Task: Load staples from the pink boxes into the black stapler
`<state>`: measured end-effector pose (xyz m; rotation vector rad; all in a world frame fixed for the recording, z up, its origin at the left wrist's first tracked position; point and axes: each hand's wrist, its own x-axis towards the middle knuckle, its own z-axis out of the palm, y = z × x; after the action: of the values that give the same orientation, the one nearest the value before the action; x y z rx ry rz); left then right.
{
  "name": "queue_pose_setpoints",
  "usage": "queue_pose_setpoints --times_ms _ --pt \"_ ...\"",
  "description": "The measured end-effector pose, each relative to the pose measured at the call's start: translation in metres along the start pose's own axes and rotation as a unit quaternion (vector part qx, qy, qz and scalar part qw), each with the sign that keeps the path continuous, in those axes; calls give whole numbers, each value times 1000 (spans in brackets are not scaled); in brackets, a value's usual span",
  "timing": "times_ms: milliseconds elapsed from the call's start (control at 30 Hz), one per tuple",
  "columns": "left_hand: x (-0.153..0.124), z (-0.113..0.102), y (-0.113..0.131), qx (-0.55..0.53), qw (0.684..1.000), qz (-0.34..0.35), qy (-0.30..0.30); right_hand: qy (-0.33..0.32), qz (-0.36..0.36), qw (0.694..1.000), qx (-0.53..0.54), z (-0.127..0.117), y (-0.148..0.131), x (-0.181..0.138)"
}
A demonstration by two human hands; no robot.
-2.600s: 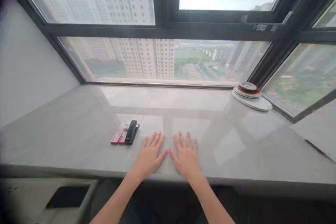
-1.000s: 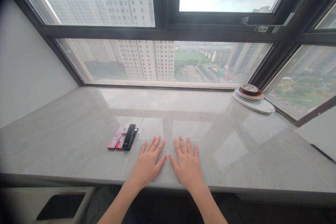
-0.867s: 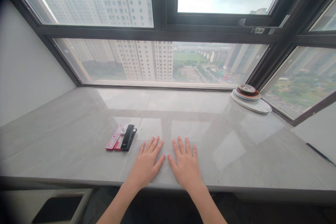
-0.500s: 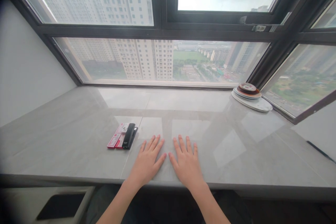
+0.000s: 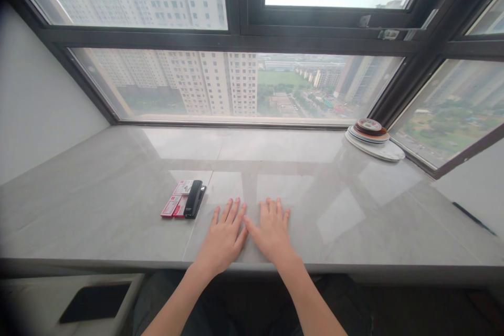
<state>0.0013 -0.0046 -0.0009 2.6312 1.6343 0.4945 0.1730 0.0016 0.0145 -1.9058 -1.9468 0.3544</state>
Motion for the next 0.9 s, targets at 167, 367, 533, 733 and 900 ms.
queue_pose_setpoints --times_ms 167,367,533,733,900 --pt "-6 15 -9 -4 999 45 -3 -63 -104 971 207 20 -92 42" --pt "-10 4 -13 -38 997 63 -24 -90 -110 964 224 53 -148 102" --pt "-7 -34 1 -120 987 103 -28 -73 -137 965 213 31 -108 114" --pt "-7 -41 6 -193 980 46 -6 -49 -164 969 181 -20 -30 89" --pt "8 -21 1 -97 992 -55 55 -25 -142 974 176 -34 -4 73"
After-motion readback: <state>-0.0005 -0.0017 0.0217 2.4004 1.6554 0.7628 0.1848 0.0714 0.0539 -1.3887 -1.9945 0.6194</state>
